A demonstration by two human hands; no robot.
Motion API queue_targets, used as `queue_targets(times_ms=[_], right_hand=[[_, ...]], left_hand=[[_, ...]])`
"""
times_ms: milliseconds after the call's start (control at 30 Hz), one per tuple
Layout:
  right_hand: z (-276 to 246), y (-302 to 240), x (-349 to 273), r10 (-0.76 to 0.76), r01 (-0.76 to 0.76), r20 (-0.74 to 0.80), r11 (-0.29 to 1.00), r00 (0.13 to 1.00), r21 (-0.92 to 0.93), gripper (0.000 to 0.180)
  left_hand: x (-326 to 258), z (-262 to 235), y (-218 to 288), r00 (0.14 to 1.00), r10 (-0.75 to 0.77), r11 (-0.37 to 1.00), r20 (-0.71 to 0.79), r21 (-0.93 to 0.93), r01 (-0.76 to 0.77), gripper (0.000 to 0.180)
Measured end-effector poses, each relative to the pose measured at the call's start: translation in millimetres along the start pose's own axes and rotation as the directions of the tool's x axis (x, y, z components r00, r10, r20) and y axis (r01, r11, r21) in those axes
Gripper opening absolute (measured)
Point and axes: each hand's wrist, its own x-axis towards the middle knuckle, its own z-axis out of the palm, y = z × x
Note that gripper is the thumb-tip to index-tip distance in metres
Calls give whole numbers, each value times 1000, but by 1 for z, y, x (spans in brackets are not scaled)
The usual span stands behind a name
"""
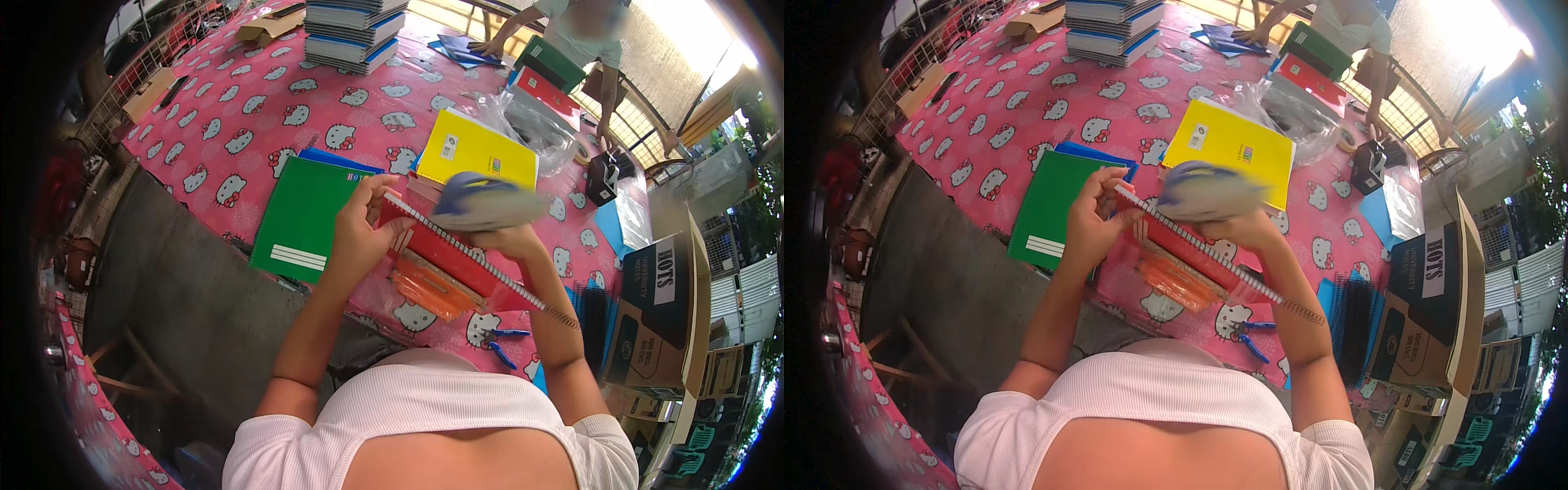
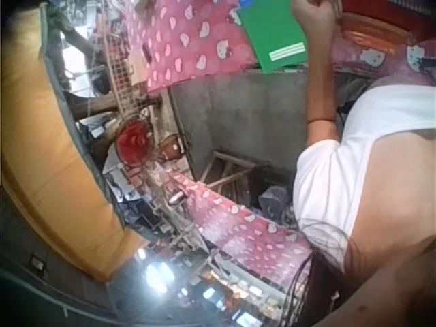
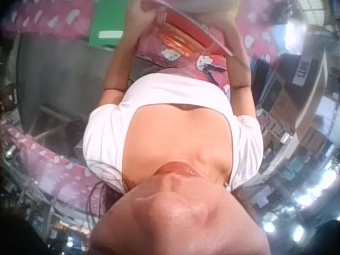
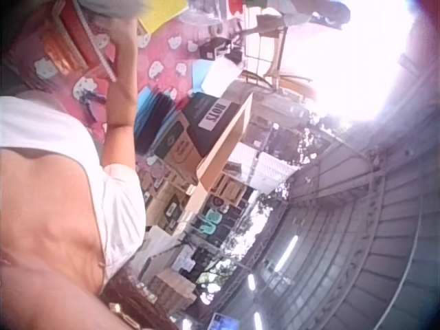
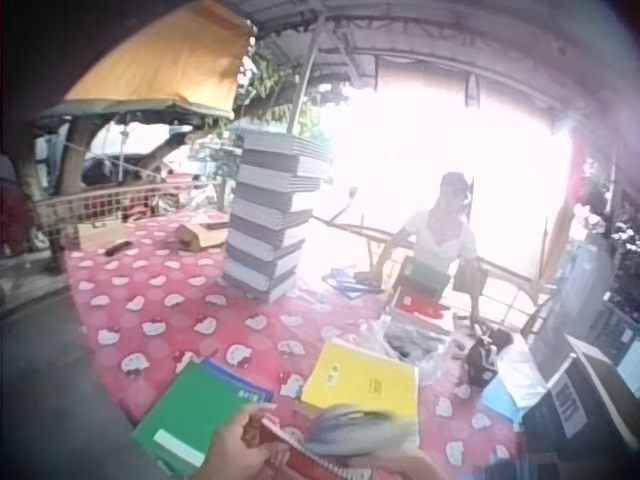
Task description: The person threads spiral coils into notebook pages by hand and clips the ends using pliers.
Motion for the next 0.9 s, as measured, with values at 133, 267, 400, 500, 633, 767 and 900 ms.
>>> queue_targets(times_ms=[133, 267, 400, 500, 633, 767, 900], right_hand=[[0, 9, 3, 70, -70, -11, 993, 998, -95, 47], [-2, 18, 4, -72, 37, -100, 948, 992, -317, 42], [-47, 41, -25, -174, -333, -723, 799, 669, -500, 30], [-96, 96, -80, -106, -670, -843, 558, 528, -490, 41], [-103, 138, -166, 161, -755, -757, 342, 634, -560, 49], [-33, 83, -217, 165, -551, -542, 455, 824, -700, 55], [60, 75, -289, 213, -517, -473, 427, 855, -742, 69]], left_hand=[[-4, 0, 13, 999, -28, 990, 25, 140, 24, 51], [-2, -10, 5, 998, -27, 990, 55, 137, 19, 50], [6, -27, 14, 985, -164, 981, 59, -93, 169, 34], [16, -34, 17, 967, -214, 922, 137, -300, 246, 24], [19, -32, 2, 951, -230, 900, 209, -325, 289, 19], [31, -30, 12, 960, -119, 897, 255, -387, 215, 19], [51, -5, 15, 915, -241, 841, 322, -401, 363, 16]])
